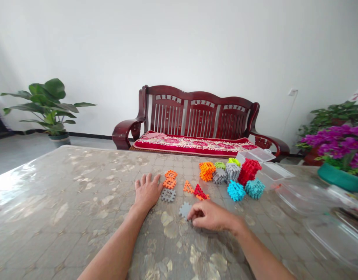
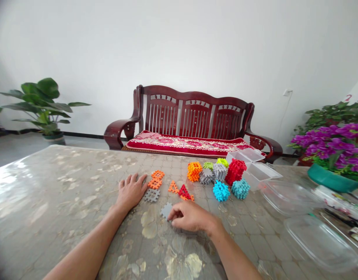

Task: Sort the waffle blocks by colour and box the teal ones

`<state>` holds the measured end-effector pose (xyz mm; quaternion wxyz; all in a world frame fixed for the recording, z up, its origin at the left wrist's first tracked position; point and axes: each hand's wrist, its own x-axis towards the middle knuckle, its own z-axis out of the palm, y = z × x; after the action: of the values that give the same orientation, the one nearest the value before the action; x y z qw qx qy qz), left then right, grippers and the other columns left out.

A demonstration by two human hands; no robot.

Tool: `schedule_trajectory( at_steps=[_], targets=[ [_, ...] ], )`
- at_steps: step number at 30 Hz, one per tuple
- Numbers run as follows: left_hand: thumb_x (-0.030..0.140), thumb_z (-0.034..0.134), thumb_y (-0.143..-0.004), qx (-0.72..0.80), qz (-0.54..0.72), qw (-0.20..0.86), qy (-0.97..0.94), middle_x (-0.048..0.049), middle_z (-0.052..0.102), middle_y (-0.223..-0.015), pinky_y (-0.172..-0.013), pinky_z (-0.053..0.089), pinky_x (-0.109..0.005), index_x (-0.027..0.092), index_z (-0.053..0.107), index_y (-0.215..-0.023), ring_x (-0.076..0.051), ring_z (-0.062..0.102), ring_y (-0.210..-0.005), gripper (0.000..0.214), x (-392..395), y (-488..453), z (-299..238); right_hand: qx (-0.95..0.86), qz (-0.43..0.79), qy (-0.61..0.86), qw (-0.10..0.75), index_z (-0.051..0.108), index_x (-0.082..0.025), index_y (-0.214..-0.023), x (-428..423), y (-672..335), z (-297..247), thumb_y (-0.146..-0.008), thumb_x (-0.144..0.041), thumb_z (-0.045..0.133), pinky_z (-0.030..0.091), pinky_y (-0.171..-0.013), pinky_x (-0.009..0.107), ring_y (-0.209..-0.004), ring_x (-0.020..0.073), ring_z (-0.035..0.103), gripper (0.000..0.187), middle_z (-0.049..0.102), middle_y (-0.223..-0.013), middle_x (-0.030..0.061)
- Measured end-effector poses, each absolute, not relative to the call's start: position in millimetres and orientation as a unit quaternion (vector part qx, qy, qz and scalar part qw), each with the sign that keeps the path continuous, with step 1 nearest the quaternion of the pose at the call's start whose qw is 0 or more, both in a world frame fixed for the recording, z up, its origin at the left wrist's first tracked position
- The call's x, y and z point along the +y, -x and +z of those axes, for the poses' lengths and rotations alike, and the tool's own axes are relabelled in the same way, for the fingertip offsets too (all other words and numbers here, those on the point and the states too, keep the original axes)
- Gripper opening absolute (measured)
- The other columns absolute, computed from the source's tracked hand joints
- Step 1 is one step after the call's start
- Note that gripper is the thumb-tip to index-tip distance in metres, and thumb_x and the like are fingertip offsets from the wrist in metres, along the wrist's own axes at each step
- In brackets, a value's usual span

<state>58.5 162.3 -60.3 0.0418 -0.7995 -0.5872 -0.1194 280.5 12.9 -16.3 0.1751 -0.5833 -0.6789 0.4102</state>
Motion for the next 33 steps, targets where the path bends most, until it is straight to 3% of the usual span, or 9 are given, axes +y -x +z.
schedule_trajectory(
  at_steps=[4,7,10,13,18,23,25,28,33],
  targets=[
    [0.044,0.040,-0.096,-0.585,-0.134,0.046,0.798,-0.0140,0.054,-0.143,-0.108,0.032,-0.054,0.030,0.057,-0.137,-0.033,0.043,-0.133,0.047,163.2,-58.4,-64.0,-0.717,0.273,0.579,0.276,0.075,-0.020,-0.103,25.9,-268.0,-31.4,-0.069,-0.003,0.058,0.048,-0.071,0.021,-0.079,0.0131,0.063,0.042,0.072,-0.098,0.0029],
    [0.043,0.040,-0.096,-0.584,-0.136,0.048,0.799,-0.0149,0.054,-0.143,-0.107,0.033,-0.055,0.029,0.058,-0.137,-0.033,0.043,-0.133,0.046,163.4,-58.2,-64.6,-0.707,0.176,0.608,0.317,0.075,-0.021,-0.101,34.3,-274.0,-36.5,-0.075,-0.001,0.051,0.050,-0.082,0.026,-0.090,0.0161,0.065,0.040,0.072,-0.101,0.0048],
    [0.043,0.040,-0.096,-0.583,-0.137,0.048,0.799,-0.0151,0.054,-0.142,-0.107,0.033,-0.056,0.028,0.058,-0.136,-0.034,0.044,-0.132,0.046,163.2,-58.2,-63.4,-0.698,0.066,0.640,0.314,0.073,-0.022,-0.110,40.8,-290.2,-40.4,-0.080,-0.001,0.048,0.045,-0.101,0.036,-0.111,0.0206,0.061,0.044,0.072,-0.114,0.0066],
    [0.043,0.040,-0.096,-0.584,-0.132,0.048,0.800,-0.0146,0.054,-0.142,-0.107,0.033,-0.055,0.029,0.059,-0.136,-0.034,0.044,-0.132,0.046,162.6,-58.5,-61.6,-0.717,0.033,0.643,0.267,0.067,-0.023,-0.124,44.8,-304.4,-44.5,-0.081,-0.004,0.052,0.038,-0.111,0.041,-0.125,0.0224,0.053,0.050,0.065,-0.133,0.0068],
    [0.043,0.040,-0.097,-0.585,-0.125,0.047,0.800,-0.0146,0.054,-0.143,-0.108,0.032,-0.055,0.029,0.058,-0.135,-0.033,0.044,-0.133,0.045,161.2,-58.8,-59.5,-0.737,0.034,0.647,0.194,0.066,-0.021,-0.126,44.4,-306.0,-44.4,-0.089,-0.008,0.046,0.035,-0.111,0.037,-0.126,0.0209,0.052,0.045,0.062,-0.136,0.0070],
    [0.044,0.039,-0.097,-0.585,-0.126,0.045,0.800,-0.0155,0.052,-0.145,-0.109,0.032,-0.054,0.028,0.057,-0.138,-0.033,0.043,-0.135,0.047,160.8,-58.6,-59.1,-0.667,0.014,0.721,0.188,0.073,-0.018,-0.105,42.9,-300.3,-36.6,-0.094,-0.020,0.048,0.042,-0.099,0.034,-0.109,0.0231,0.057,0.027,0.068,-0.112,0.0112],
    [0.044,0.039,-0.097,-0.585,-0.125,0.041,0.800,-0.0157,0.051,-0.146,-0.109,0.032,-0.055,0.028,0.057,-0.138,-0.033,0.042,-0.135,0.048,161.1,-58.5,-59.2,-0.647,0.035,0.734,0.205,0.073,-0.018,-0.099,44.2,-304.5,-34.7,-0.098,-0.023,0.043,0.043,-0.097,0.032,-0.106,0.0220,0.059,0.030,0.069,-0.106,0.0106],
    [0.044,0.038,-0.097,-0.587,-0.121,0.037,0.800,-0.0148,0.052,-0.146,-0.108,0.032,-0.054,0.029,0.057,-0.138,-0.033,0.041,-0.136,0.047,161.7,-58.4,-59.5,-0.635,0.069,0.733,0.233,0.072,-0.017,-0.106,46.5,-318.9,-35.6,-0.095,-0.010,0.035,0.042,-0.099,0.028,-0.110,0.0187,0.061,0.039,0.070,-0.111,0.0095],
    [0.045,0.038,-0.097,-0.588,-0.122,0.039,0.799,-0.0143,0.052,-0.145,-0.109,0.031,-0.054,0.030,0.057,-0.138,-0.032,0.042,-0.135,0.047,162.0,-58.6,-60.6,-0.653,0.074,0.726,0.205,0.070,-0.015,-0.116,43.7,-341.6,-40.2,-0.084,-0.001,0.042,0.039,-0.104,0.030,-0.116,0.0199,0.059,0.045,0.067,-0.121,0.0113]
  ],
)
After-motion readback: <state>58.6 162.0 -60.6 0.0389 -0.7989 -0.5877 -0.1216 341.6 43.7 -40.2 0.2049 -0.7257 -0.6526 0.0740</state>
